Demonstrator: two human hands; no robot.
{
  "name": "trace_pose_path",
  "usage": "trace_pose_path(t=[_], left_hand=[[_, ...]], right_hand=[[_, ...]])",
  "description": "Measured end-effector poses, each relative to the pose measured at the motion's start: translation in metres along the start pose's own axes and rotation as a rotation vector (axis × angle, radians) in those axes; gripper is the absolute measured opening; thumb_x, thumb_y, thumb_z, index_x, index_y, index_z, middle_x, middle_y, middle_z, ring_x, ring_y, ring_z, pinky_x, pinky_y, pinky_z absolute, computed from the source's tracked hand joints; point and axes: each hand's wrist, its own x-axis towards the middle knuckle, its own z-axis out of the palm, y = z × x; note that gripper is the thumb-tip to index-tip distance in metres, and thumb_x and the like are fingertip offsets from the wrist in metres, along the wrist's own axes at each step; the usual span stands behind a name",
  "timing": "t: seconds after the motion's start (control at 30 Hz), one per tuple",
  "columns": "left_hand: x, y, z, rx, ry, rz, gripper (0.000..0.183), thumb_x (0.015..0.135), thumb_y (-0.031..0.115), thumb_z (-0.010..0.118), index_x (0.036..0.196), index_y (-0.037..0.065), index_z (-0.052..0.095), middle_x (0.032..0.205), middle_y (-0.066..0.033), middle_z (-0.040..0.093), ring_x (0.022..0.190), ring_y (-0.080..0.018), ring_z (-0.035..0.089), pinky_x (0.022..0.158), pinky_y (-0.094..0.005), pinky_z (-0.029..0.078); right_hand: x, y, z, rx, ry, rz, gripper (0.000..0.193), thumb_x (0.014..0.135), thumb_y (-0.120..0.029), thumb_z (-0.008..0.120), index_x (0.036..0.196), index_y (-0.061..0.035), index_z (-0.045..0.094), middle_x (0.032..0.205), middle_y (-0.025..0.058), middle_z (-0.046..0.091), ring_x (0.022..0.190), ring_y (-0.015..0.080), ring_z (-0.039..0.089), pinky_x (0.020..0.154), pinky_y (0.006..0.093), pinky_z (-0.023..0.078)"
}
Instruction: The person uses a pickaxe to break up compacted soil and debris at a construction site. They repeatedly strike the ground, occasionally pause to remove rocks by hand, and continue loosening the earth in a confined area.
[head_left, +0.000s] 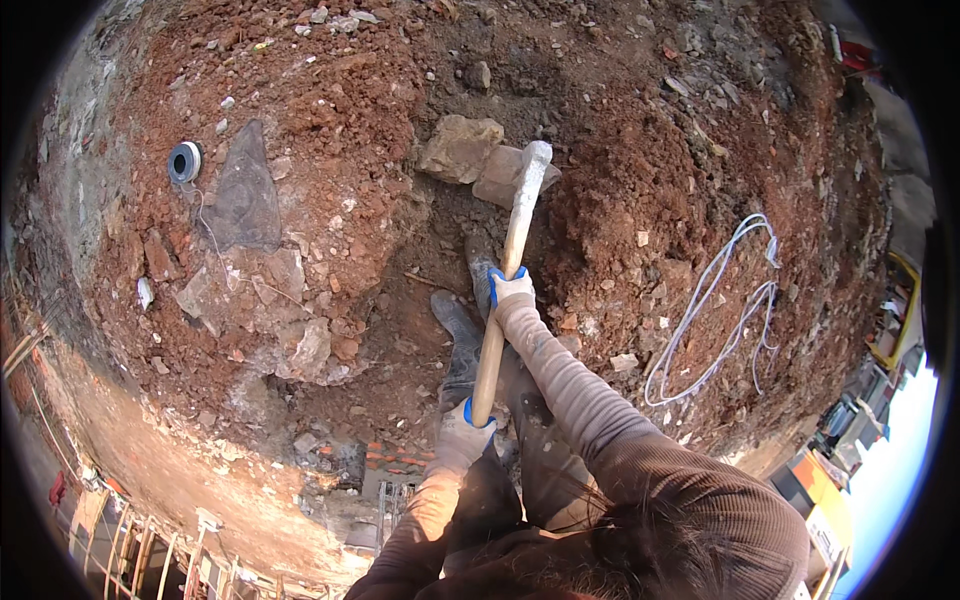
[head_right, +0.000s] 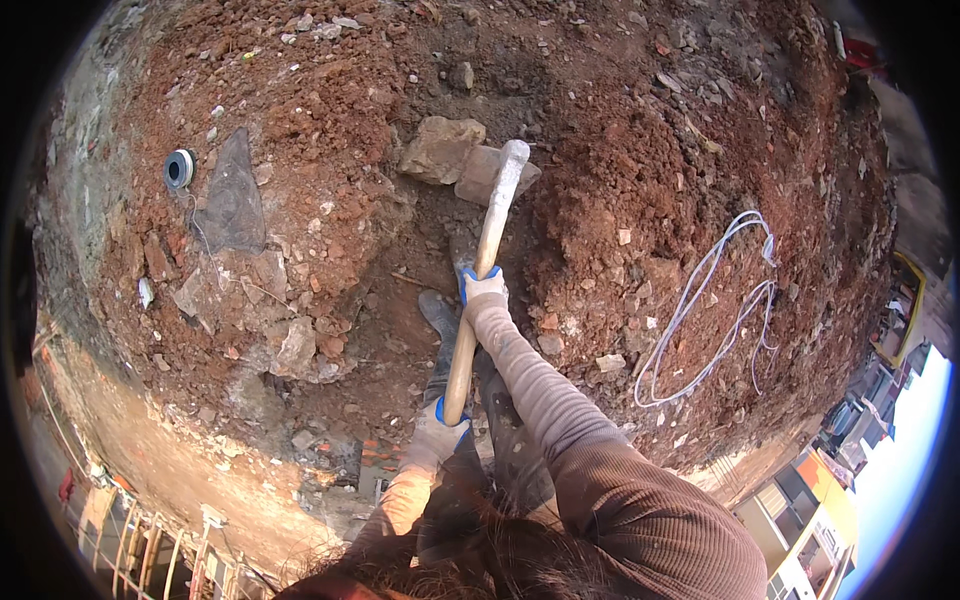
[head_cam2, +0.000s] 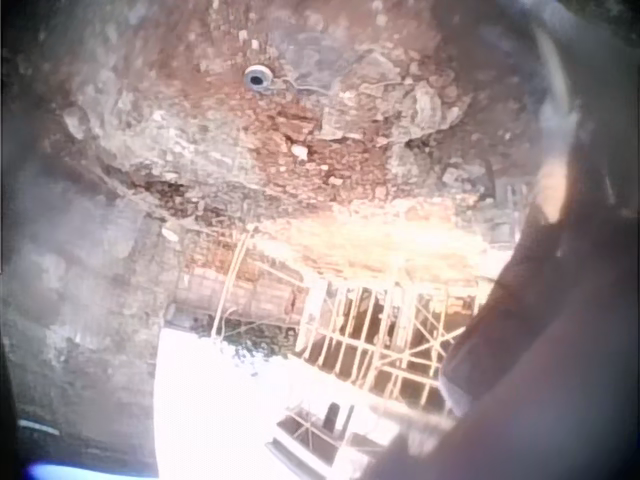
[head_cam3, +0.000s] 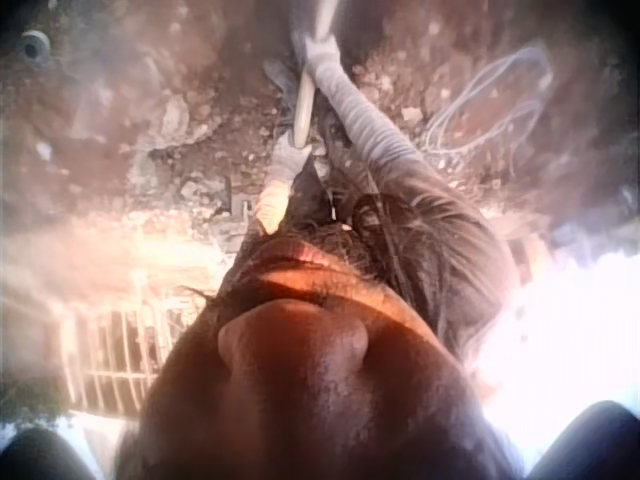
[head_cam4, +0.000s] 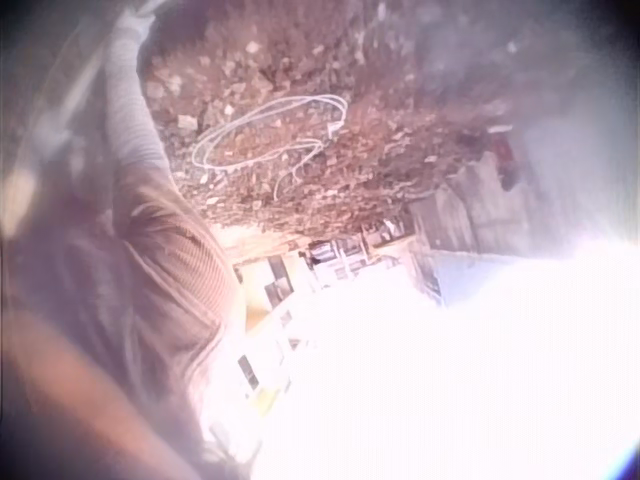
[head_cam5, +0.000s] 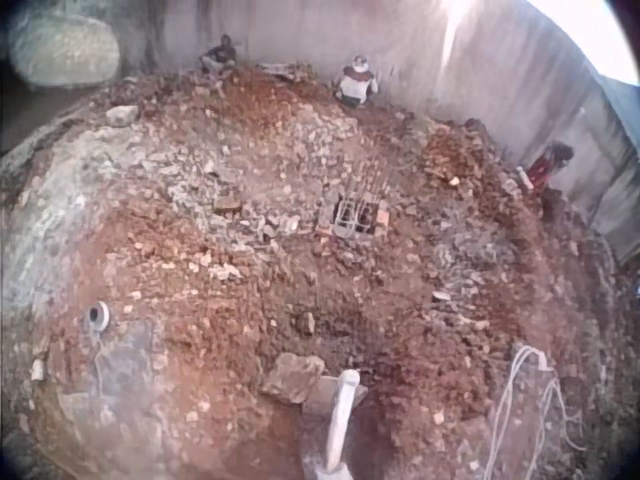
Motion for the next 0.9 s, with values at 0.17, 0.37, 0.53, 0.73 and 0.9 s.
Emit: trace_pose_path(t=[0.17,0.37,0.53,0.73,0.9], left_hand=[[0.104,0.038,0.015,-0.035,0.023,0.277,0.037,0.074,0.018,0.075,0.105,0.005,0.062,0.087,-0.0186,0.068,0.081,-0.0381,0.066,0.071,-0.0435,0.053],[0.285,0.203,-0.032,-0.139,0.129,0.656,0.041,0.072,0.018,0.076,0.107,0.001,0.061,0.092,-0.0203,0.067,0.086,-0.0377,0.065,0.076,-0.0407,0.053],[0.376,0.247,-0.047,-0.173,0.101,0.466,0.041,0.069,0.021,0.083,0.099,0.001,0.062,0.076,-0.0123,0.067,0.065,-0.0233,0.064,0.059,-0.0361,0.051],[0.323,0.029,0.002,-0.957,-0.087,-0.120,0.027,0.072,0.003,0.078,0.090,0.006,0.059,0.063,-0.0028,0.058,0.044,-0.0149,0.054,0.041,-0.0275,0.042],[0.299,0.110,0.001,-0.862,-0.063,-0.134,0.030,0.070,-0.001,0.079,0.091,0.006,0.058,0.066,-0.0001,0.056,0.053,-0.0114,0.054,0.050,-0.0263,0.046]], right_hand=[[0.057,-0.086,-0.068,0.526,-0.003,-0.341,0.034,0.081,-0.020,0.076,0.097,-0.0006,0.053,0.076,0.0099,0.060,0.065,0.0192,0.058,0.060,0.0365,0.049],[0.097,-0.305,-0.168,0.781,-0.087,-0.839,0.023,0.094,-0.022,0.062,0.102,-0.0044,0.051,0.071,0.0107,0.061,0.054,0.0251,0.063,0.048,0.0400,0.056],[0.297,-0.388,-0.108,0.065,0.082,-0.700,0.030,0.093,-0.033,0.060,0.096,-0.0034,0.061,0.082,0.0131,0.065,0.066,0.0284,0.063,0.060,0.0429,0.053],[0.201,-0.228,0.085,-0.285,-0.029,-0.184,0.052,0.078,-0.041,0.071,0.113,-0.0027,0.066,0.114,0.0188,0.067,0.111,0.0316,0.064,0.094,0.0394,0.051],[0.227,-0.238,0.044,-0.195,-0.126,-0.225,0.056,0.077,-0.042,0.073,0.113,-0.0009,0.064,0.103,0.0207,0.069,0.101,0.0334,0.067,0.084,0.0406,0.055]])
